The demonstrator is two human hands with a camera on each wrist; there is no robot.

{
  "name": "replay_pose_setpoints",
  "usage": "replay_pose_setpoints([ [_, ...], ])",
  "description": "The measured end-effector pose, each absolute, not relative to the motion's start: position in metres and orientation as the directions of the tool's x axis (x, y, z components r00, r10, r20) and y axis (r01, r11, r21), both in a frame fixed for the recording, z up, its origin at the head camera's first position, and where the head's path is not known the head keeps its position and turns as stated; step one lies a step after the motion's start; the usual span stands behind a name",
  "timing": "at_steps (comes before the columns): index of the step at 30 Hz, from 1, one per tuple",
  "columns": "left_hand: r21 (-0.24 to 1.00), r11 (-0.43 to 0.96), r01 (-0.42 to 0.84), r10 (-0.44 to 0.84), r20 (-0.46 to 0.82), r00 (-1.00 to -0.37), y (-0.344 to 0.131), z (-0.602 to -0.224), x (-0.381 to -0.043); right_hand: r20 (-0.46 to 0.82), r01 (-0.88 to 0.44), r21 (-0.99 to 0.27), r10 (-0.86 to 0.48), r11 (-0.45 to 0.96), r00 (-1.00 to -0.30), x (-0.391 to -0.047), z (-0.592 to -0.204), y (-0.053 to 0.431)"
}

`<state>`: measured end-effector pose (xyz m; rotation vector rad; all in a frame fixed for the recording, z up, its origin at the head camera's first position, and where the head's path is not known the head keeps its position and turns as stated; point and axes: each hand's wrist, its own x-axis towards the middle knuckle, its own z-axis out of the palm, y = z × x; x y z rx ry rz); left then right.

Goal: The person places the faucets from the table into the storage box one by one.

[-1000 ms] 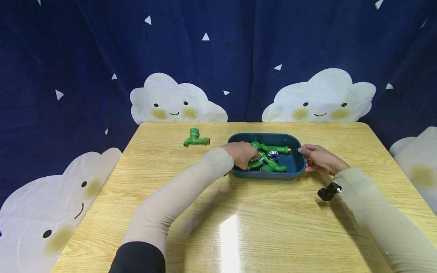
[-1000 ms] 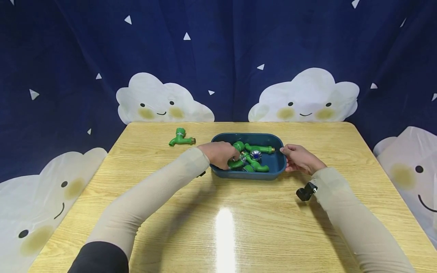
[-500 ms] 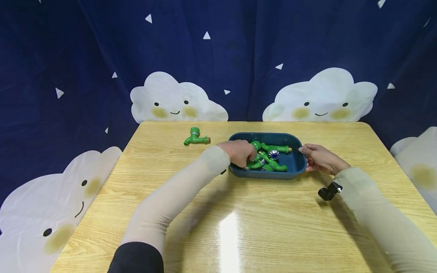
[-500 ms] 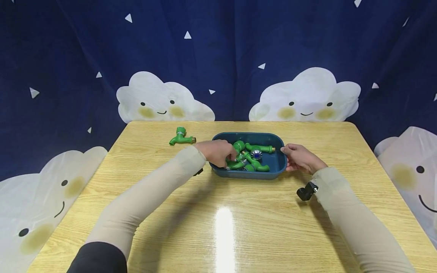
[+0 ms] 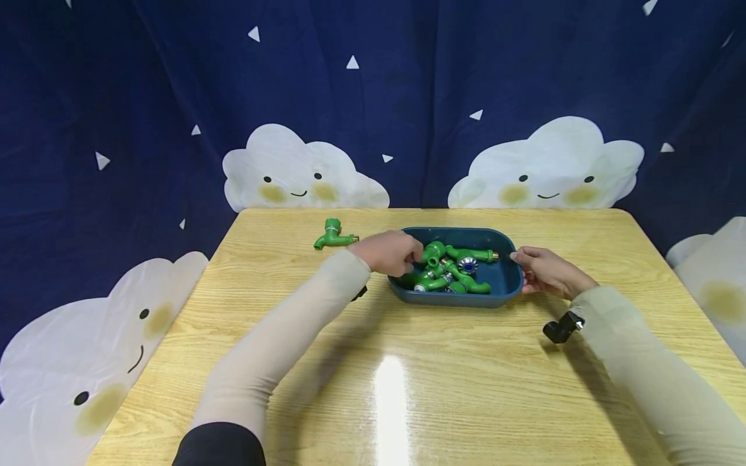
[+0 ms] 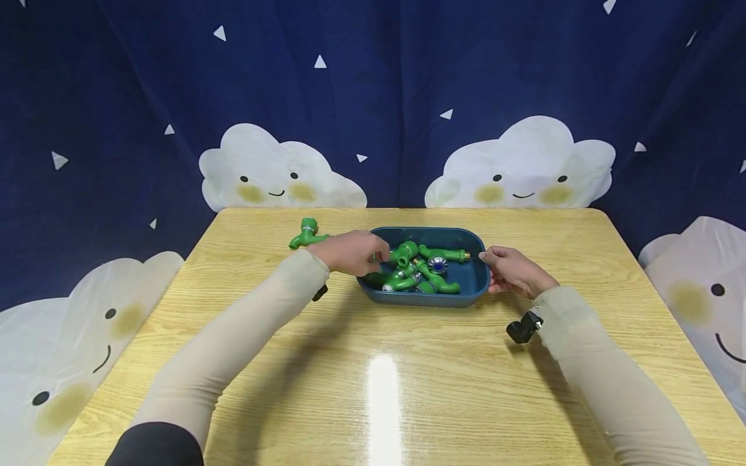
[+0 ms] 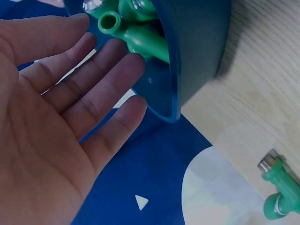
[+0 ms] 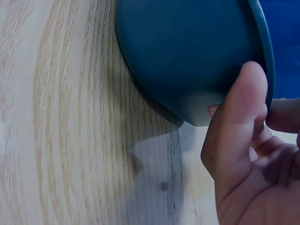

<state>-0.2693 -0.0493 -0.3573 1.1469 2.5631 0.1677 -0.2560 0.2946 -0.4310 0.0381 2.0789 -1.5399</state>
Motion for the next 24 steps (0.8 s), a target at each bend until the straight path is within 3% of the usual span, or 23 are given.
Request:
replay_pose_setpoints([
  [10, 0.256, 0.689, 0.678, 0.722, -0.168, -0.671, -0.076, -0.345, -0.272, -0.433, 0.326, -0.876, -0.284, 0.355, -0.855, -0.255, -0.432, 0.295],
  [24, 0.331, 0.753, 0.568, 0.639, -0.166, -0.751, -0.114, -0.339, -0.280, -0.430, 0.327, -0.880, -0.285, 0.345, -0.857, -0.255, -0.431, 0.294],
])
